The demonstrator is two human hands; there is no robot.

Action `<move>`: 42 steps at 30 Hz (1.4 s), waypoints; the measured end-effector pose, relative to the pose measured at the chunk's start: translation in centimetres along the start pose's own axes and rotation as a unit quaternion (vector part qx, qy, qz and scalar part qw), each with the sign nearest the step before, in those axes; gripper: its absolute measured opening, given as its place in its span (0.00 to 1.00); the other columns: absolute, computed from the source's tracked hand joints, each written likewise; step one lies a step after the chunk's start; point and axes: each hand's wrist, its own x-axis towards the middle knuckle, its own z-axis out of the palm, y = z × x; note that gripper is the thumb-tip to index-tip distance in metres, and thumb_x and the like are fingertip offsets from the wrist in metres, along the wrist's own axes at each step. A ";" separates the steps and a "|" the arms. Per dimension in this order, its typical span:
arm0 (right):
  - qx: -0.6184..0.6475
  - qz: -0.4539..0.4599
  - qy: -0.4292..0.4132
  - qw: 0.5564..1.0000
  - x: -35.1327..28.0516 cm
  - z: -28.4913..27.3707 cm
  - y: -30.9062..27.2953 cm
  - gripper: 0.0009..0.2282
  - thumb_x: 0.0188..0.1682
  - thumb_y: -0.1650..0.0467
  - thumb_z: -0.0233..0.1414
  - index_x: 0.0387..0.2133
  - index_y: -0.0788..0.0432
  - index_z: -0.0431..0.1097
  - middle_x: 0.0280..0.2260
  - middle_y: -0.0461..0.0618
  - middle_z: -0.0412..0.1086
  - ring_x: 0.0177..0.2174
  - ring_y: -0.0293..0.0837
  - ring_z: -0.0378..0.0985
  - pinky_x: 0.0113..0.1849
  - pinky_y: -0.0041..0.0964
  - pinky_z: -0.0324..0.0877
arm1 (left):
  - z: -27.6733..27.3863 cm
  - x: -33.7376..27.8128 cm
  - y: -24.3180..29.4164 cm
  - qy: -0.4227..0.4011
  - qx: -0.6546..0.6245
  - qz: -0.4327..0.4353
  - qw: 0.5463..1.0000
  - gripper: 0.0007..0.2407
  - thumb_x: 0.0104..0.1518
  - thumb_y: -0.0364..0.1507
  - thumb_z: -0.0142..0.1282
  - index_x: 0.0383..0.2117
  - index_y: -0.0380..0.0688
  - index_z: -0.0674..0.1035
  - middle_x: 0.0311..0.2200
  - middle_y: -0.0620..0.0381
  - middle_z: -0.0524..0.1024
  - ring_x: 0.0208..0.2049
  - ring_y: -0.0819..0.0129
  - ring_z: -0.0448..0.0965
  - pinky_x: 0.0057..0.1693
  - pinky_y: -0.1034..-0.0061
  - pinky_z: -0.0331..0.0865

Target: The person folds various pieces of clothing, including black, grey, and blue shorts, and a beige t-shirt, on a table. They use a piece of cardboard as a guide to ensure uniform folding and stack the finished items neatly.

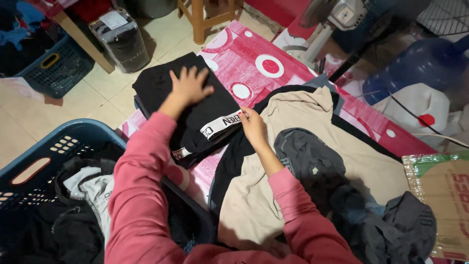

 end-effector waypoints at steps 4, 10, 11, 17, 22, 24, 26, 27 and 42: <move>0.025 -0.019 -0.009 0.999 0.0 0.5 0.8 0.13 0.52 0.66 0.52 0.48 0.54 0.74 0.39 0.55 0.78 0.41 0.52 0.82 0.41 0.41 0.73 | 3.5 -2.4 -0.1 0.042 0.032 0.026 0.998 0.32 0.59 0.57 0.42 0.69 0.61 0.60 0.70 0.44 0.54 0.69 0.36 0.48 0.62 0.22 0.34; 0.030 -0.050 -0.022 0.998 0.5 -0.3 1.0 0.14 0.52 0.67 0.52 0.50 0.55 0.74 0.38 0.56 0.78 0.40 0.53 0.82 0.40 0.42 0.72 | -1.0 -5.8 1.3 0.207 0.042 0.035 0.977 0.29 0.59 0.53 0.50 0.63 0.50 0.70 0.66 0.44 0.63 0.67 0.41 0.56 0.65 0.31 0.43; 0.039 -0.028 -0.042 0.998 0.8 -0.4 1.2 0.14 0.51 0.66 0.52 0.49 0.55 0.73 0.36 0.56 0.78 0.37 0.53 0.82 0.39 0.42 0.72 | -3.0 -7.2 2.0 0.190 0.019 0.031 0.981 0.26 0.59 0.51 0.53 0.57 0.49 0.74 0.61 0.46 0.67 0.64 0.44 0.61 0.64 0.39 0.50; 0.012 -0.067 -0.075 0.995 5.6 0.8 2.7 0.14 0.54 0.62 0.51 0.39 0.61 0.76 0.33 0.61 0.77 0.36 0.54 0.81 0.38 0.44 0.72 | -6.4 -15.1 3.6 0.023 -0.143 0.222 0.964 0.18 0.53 0.46 0.61 0.44 0.50 0.79 0.44 0.55 0.75 0.50 0.56 0.73 0.54 0.60 0.65; -0.092 -0.158 -0.174 0.968 15.7 4.7 2.3 0.18 0.50 0.60 0.55 0.30 0.66 0.74 0.28 0.62 0.74 0.30 0.53 0.79 0.33 0.47 0.70 | -6.1 -17.6 5.1 0.110 -0.120 0.280 0.946 0.25 0.48 0.44 0.63 0.51 0.46 0.77 0.50 0.50 0.72 0.53 0.51 0.70 0.59 0.52 0.62; -0.154 -0.075 -0.374 0.911 19.9 5.7 1.2 0.19 0.53 0.57 0.54 0.29 0.64 0.75 0.24 0.59 0.74 0.23 0.49 0.77 0.26 0.46 0.69 | -6.1 -17.8 5.7 0.148 -0.076 0.282 0.945 0.24 0.47 0.39 0.62 0.53 0.48 0.76 0.57 0.51 0.71 0.58 0.50 0.67 0.59 0.50 0.60; -0.087 -0.031 -0.388 0.917 22.7 6.8 0.4 0.17 0.52 0.59 0.55 0.30 0.63 0.74 0.24 0.56 0.74 0.21 0.47 0.76 0.24 0.44 0.69 | -5.3 -17.9 5.9 0.142 -0.043 0.295 0.944 0.21 0.49 0.39 0.62 0.50 0.49 0.77 0.57 0.52 0.71 0.59 0.51 0.67 0.60 0.47 0.60; -0.024 0.015 -0.397 0.917 24.1 7.4 -0.1 0.15 0.50 0.60 0.56 0.32 0.62 0.74 0.24 0.53 0.74 0.19 0.45 0.76 0.21 0.42 0.69 | -4.9 -17.8 6.0 0.138 -0.013 0.311 0.940 0.18 0.51 0.39 0.62 0.47 0.50 0.77 0.57 0.54 0.71 0.60 0.52 0.67 0.62 0.44 0.59; 0.029 -0.163 -0.135 0.977 28.2 16.4 1.0 0.16 0.35 0.73 0.68 0.32 0.59 0.68 0.26 0.50 0.71 0.28 0.42 0.74 0.33 0.38 0.70 | -7.0 -13.8 2.4 0.203 -0.181 0.039 0.961 0.16 0.52 0.36 0.63 0.44 0.47 0.78 0.49 0.55 0.77 0.51 0.52 0.75 0.55 0.58 0.69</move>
